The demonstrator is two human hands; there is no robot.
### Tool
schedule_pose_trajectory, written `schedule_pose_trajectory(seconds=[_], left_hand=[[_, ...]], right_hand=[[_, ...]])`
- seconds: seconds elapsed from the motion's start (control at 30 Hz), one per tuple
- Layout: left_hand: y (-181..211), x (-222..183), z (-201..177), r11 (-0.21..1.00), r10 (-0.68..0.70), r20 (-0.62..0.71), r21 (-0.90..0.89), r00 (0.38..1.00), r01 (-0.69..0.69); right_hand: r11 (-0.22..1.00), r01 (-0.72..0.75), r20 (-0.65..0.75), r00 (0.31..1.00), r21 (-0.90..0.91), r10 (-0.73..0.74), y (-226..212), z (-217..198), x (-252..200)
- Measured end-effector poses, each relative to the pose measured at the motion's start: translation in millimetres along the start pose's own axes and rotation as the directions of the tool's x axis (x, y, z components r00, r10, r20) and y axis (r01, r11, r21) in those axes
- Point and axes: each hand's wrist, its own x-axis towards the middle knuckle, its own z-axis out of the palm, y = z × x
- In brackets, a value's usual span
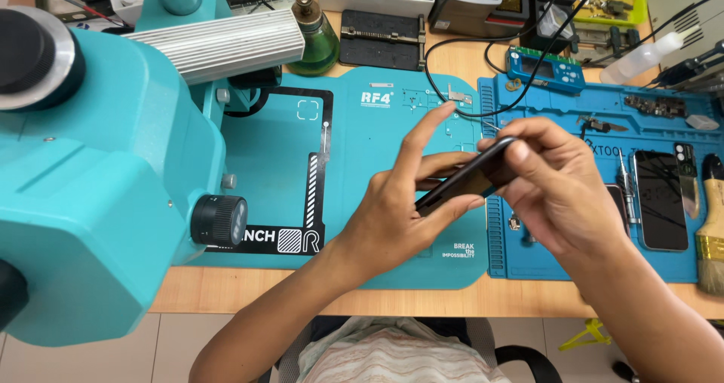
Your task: The person uses a screwdriver to remove screws from the back of a smartphone, detaches the back cover, and disconnects internal ribbon cables. They then reassemble the device by reconnecting the cables, replacing the back cover, and securing it with screws.
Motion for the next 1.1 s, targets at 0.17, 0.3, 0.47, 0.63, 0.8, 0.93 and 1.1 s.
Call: schedule_pose_trajectory(seconds=[0.17, 0.3, 0.47, 0.63, 0.8, 0.93, 1.1], left_hand=[[-0.4, -1.6, 1.1, 1.0, -0.016, -0.134, -0.023, 0.991, 0.013], [-6.3, -9.7, 13.1, 0.987, 0.159, -0.225, 0.057, 0.961, -0.15], [-22.4, -13.3, 24.2, 0.934, 0.334, -0.231, 0.215, 0.914, -0.287], [-28.3, -13.0, 28.5, 0.873, 0.449, -0.24, 0.325, 0.86, -0.365], [-35.3, -14.3, 29.5, 0.835, 0.5, -0.262, 0.398, 0.825, -0.38], [-36.1, -13.7, 27.4, 0.818, 0.533, -0.257, 0.399, 0.806, -0.413], [-1.4, -2.6, 12.1, 0.988, -0.022, -0.337, -0.153, 0.941, -0.031]], right_hand=[[0.973, 0.077, -0.177, 0.983, 0.218, -0.038, -11.8, -13.1, 6.1], [0.984, 0.178, -0.135, 0.975, 0.0, -0.176, -12.9, -7.4, 8.0], [0.95, 0.242, -0.133, 0.953, -0.195, -0.271, -1.9, 5.4, 7.9], [0.811, 0.382, -0.056, 0.891, -0.442, -0.45, 11.2, 27.2, 2.2], [0.704, 0.382, -0.047, 0.861, -0.598, -0.506, 10.3, 55.0, -3.9], [0.637, 0.376, -0.039, 0.842, -0.673, -0.539, 8.0, 59.3, -3.9], [0.854, 0.299, -0.236, 0.874, -0.425, -0.424, 17.5, 24.5, 13.3]])
